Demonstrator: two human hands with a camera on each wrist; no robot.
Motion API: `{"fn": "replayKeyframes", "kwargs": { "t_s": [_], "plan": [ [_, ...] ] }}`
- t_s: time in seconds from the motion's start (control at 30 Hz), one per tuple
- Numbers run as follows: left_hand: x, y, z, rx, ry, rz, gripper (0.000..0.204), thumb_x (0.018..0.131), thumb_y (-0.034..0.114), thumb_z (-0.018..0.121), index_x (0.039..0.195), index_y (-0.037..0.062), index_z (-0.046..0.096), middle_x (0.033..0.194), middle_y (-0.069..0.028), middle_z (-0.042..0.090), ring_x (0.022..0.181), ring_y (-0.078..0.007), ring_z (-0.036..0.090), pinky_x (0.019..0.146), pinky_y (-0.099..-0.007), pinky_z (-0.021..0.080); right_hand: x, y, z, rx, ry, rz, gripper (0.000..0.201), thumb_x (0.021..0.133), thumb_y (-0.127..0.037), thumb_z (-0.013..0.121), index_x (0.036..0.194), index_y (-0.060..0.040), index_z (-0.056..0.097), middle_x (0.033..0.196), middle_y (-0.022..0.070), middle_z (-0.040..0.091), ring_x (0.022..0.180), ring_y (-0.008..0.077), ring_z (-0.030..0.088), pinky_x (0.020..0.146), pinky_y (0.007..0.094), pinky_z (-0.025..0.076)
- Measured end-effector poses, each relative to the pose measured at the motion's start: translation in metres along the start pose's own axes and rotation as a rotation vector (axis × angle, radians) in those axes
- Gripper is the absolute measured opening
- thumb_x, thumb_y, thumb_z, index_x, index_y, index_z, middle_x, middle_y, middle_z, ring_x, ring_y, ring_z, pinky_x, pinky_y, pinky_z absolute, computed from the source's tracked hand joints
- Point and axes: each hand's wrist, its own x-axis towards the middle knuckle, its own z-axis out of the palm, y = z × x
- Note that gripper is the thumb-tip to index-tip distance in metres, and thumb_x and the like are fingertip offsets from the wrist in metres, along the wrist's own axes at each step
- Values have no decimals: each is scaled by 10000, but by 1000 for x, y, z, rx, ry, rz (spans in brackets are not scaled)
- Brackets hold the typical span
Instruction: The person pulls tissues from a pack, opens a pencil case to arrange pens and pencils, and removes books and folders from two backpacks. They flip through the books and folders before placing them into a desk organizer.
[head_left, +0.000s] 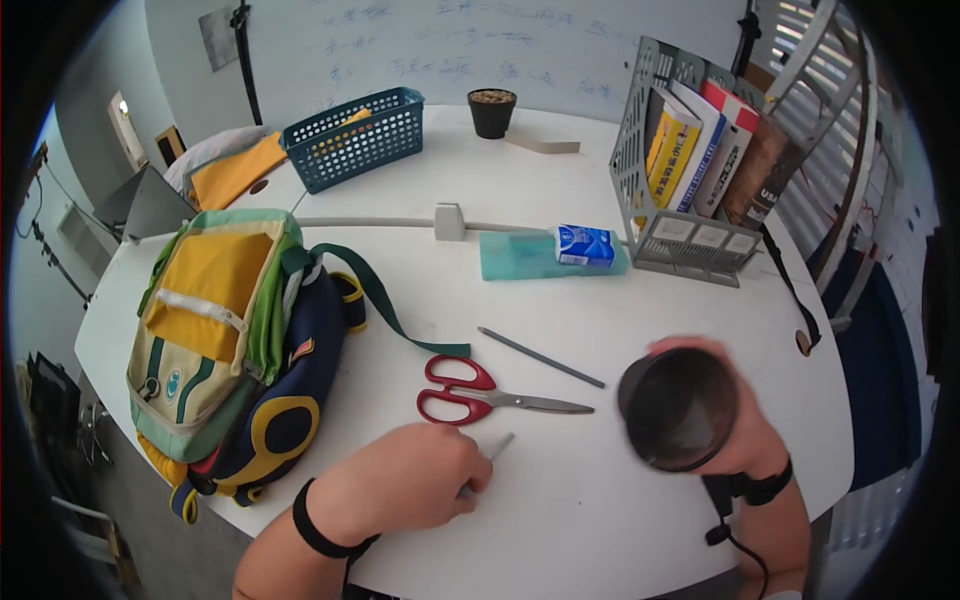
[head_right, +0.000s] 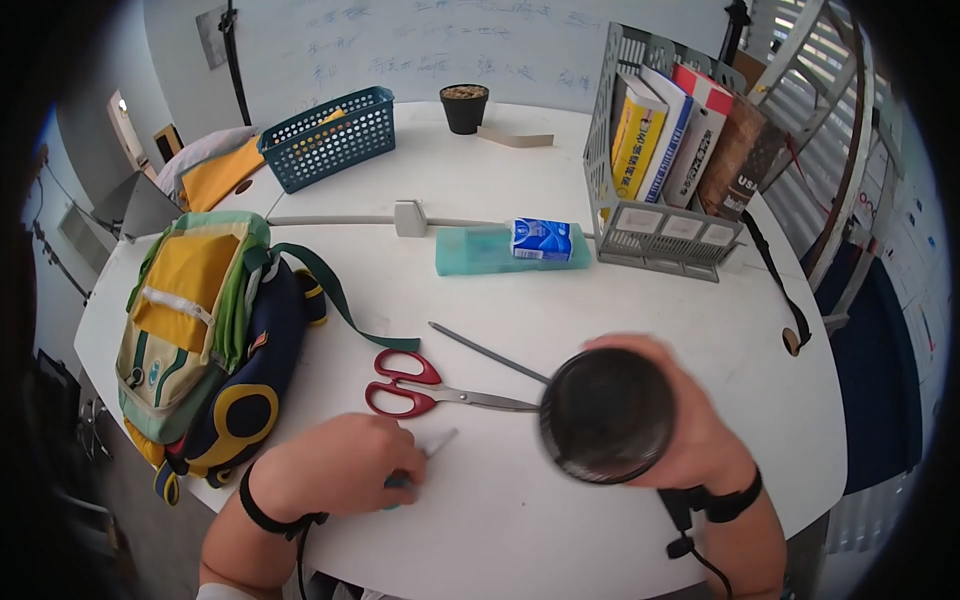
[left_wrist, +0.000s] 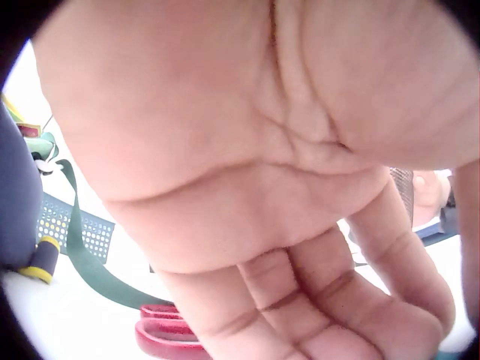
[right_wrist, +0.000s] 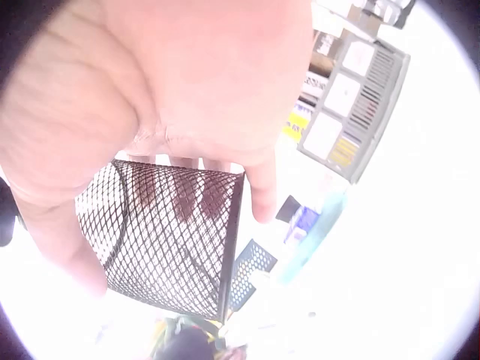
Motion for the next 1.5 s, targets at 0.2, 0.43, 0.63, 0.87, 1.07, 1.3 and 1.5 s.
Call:
{"fn": "replayKeyframes", "kwargs": {
  "t_s": [0.2, 0.43, 0.63, 0.87, 1.07, 1.3, 1.5],
  "plan": [
    [-31, 15, -26, 26, 166, -117, 141, 777, 107, 872, 889, 54, 805, 816, -68, 721, 817, -267, 692, 738, -392, 570, -15, 41, 30, 243, -26, 61, 1094, 610, -122, 1035, 1527, -58, 442, 1447, 106, 608, 1340, 238, 607, 1132, 399, 487],
    [-33, 14, 4, 41, 176, -236, 167, 797, 151, 839, 927, 55, 797, 911, -102, 713, 922, -296, 680, 814, -389, 572, -12, 39, 28, 280, -138, 138, 1077, 613, -152, 1045, 1516, -76, 464, 1422, 95, 629, 1312, 242, 628, 1103, 394, 514],
    [-21, 19, 12, 185, 286, 31, 193, 738, 94, 820, 906, 21, 762, 1087, -125, 724, 876, -312, 705, 810, -419, 594, -7, 46, 31, 204, -153, 56, 1037, 605, -138, 1023, 1501, -78, 505, 1438, 119, 598, 1330, 288, 602, 1134, 413, 489],
    [-8, 22, -7, 212, 303, -83, 118, 780, 51, 752, 892, 14, 748, 857, -119, 687, 770, -322, 705, 724, -410, 602, -8, 31, 22, 14, -41, -41, 1021, 605, -175, 992, 1509, -89, 523, 1453, 117, 585, 1374, 314, 558, 1169, 430, 459],
    [0, 29, -6, 181, 357, -49, 131, 831, 105, 788, 875, -10, 743, 885, -136, 666, 811, -348, 703, 760, -440, 592, -8, 34, 22, 36, -31, 33, 1012, 606, -171, 977, 1511, -88, 532, 1443, 113, 602, 1371, 309, 572, 1176, 426, 456],
    [-1, 5, -1, 230, 401, -65, 164, 768, 114, 851, 890, 27, 784, 871, -103, 704, 754, -305, 701, 717, -384, 599, -10, 39, 29, 217, -85, 160, 1005, 644, -165, 983, 1533, -80, 520, 1470, 120, 597, 1378, 285, 583, 1167, 420, 463],
    [-9, 2, -20, -13, 602, 38, 285, 691, 133, 953, 913, 16, 817, 940, -124, 745, 722, -295, 730, 688, -354, 606, -7, 31, 27, 49, -39, 71, 1004, 657, -182, 994, 1535, -78, 519, 1453, 120, 611, 1343, 287, 616, 1148, 410, 484]
  ]
}}
